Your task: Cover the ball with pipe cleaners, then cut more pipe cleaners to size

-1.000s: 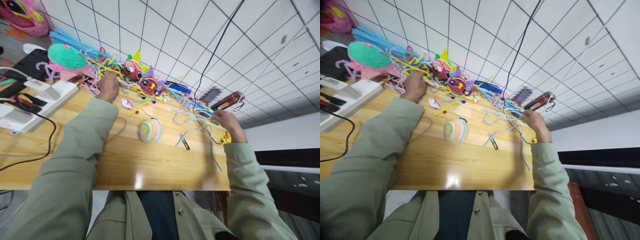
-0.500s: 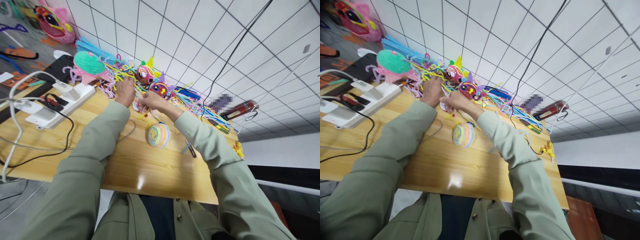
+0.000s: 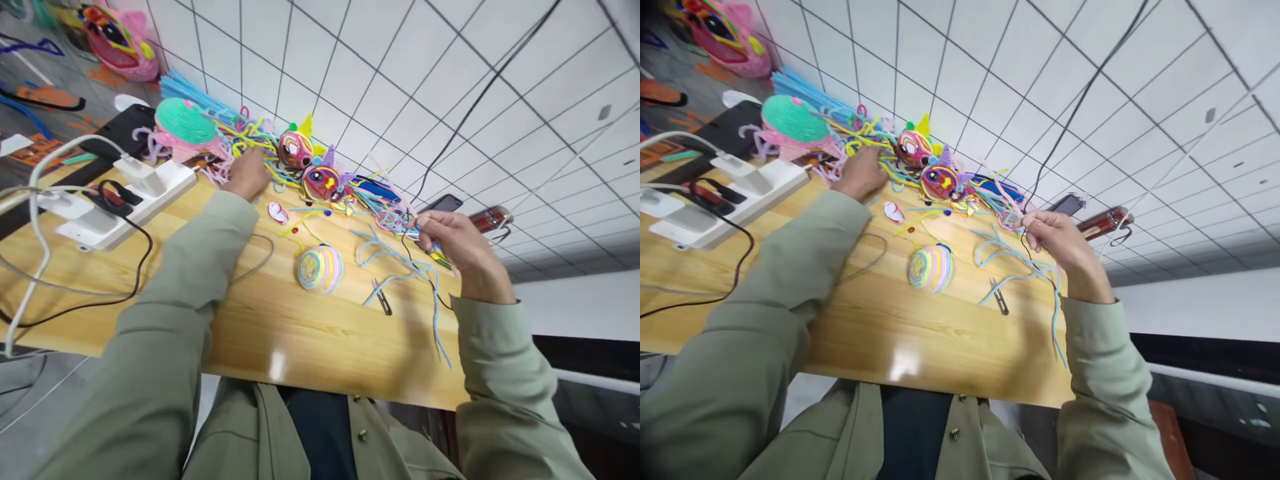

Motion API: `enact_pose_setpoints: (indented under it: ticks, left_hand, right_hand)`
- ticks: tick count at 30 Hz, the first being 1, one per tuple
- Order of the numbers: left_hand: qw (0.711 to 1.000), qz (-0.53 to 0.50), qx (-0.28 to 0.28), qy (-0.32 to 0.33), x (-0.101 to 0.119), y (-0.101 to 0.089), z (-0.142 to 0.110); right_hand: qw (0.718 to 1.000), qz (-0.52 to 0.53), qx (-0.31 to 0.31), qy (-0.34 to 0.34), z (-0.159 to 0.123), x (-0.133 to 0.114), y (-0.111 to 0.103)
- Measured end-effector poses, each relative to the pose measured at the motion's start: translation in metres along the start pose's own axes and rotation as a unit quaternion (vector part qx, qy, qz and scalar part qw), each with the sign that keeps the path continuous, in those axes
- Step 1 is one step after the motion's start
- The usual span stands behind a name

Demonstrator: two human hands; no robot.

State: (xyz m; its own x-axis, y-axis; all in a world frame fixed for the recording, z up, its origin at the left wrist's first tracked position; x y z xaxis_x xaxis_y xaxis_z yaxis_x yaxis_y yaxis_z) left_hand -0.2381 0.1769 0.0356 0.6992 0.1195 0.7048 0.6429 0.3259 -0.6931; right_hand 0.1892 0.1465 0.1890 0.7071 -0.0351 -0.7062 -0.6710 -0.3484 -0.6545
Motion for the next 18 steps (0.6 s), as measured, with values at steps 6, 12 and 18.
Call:
enact_pose_setpoints:
  ticks: [6, 12, 18]
  left_hand:
    - [0.981, -0.178, -0.078, 0.026, 0.027, -0.055, -0.005]
    - [0.934, -0.344, 0.03, 0.092, 0.093, -0.088, -0.037]
    - [0.936, -0.26, -0.12, 0.205, 0.193, -0.066, -0.156]
  right_hand:
    - [0.995, 0.101, 0.01, -0.003, -0.022, 0.065, 0.014]
    - [0.988, 0.156, 0.016, -0.012, -0.045, 0.077, 0.039]
    - [0.985, 0.161, 0.012, -0.066, -0.078, 0.07, 0.058]
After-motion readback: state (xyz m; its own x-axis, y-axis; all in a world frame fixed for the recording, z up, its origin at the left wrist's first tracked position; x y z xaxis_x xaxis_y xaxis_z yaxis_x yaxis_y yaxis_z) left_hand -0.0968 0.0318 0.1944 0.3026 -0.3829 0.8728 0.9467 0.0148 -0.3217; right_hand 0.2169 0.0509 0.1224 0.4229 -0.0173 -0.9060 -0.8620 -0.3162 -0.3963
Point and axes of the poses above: each hand's wrist, its own z-axis towards the middle knuckle, its own y-axis out of the palm, x = y × z, the point moved 1 cm from there along z, towards the middle knuckle, and after that the axes turned 10 degrees about y, right-handed, at the moved point
